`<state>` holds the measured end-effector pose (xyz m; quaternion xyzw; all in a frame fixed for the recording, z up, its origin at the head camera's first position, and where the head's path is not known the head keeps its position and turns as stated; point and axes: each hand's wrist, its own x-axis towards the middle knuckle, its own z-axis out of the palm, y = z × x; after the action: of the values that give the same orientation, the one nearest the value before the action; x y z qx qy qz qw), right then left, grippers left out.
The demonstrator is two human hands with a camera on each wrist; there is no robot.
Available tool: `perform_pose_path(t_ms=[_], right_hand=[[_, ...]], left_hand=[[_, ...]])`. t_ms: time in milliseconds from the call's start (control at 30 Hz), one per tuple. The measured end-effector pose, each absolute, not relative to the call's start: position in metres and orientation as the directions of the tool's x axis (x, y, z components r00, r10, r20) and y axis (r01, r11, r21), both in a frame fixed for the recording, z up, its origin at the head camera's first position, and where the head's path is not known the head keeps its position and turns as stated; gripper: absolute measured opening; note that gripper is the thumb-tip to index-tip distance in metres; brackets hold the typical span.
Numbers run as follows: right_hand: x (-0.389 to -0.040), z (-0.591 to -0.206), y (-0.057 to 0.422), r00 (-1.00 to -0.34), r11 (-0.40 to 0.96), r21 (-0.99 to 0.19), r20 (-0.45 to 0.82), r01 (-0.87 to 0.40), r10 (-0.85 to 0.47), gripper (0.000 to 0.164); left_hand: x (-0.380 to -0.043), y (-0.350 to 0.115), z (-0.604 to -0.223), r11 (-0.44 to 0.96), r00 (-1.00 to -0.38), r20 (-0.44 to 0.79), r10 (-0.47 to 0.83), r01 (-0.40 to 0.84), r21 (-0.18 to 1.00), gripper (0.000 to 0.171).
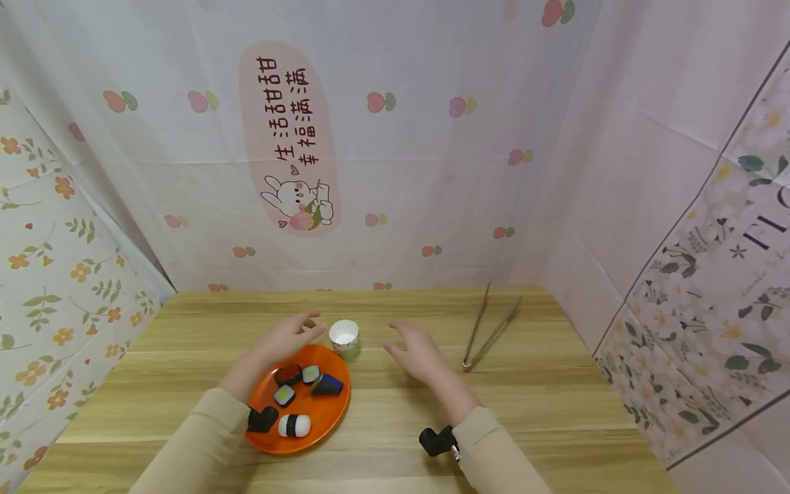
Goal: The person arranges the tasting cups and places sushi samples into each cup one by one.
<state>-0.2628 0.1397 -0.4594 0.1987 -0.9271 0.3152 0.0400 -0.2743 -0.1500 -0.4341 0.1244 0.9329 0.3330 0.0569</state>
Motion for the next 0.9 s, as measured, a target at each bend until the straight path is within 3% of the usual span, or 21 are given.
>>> perform_pose_path(t_ms=[600,900], right_hand=[[-0.27,-0.472,0.112,-0.917,0.602,-0.714,0.148,-0.359,-0.371,0.049],[-0.277,-0.481,0.096,-0.922,0.578,-0.748,0.116,-0.326,-0.37,0.05]], left_hand=[[-0.282,-0.138,-0.44,0.677,-0.929,-0.13,0.347,0.152,0.72,0.079],[-0.286,-0.133,-0.446,0.673,-0.916,-0.116,0.383,0.19,0.715,0.08]])
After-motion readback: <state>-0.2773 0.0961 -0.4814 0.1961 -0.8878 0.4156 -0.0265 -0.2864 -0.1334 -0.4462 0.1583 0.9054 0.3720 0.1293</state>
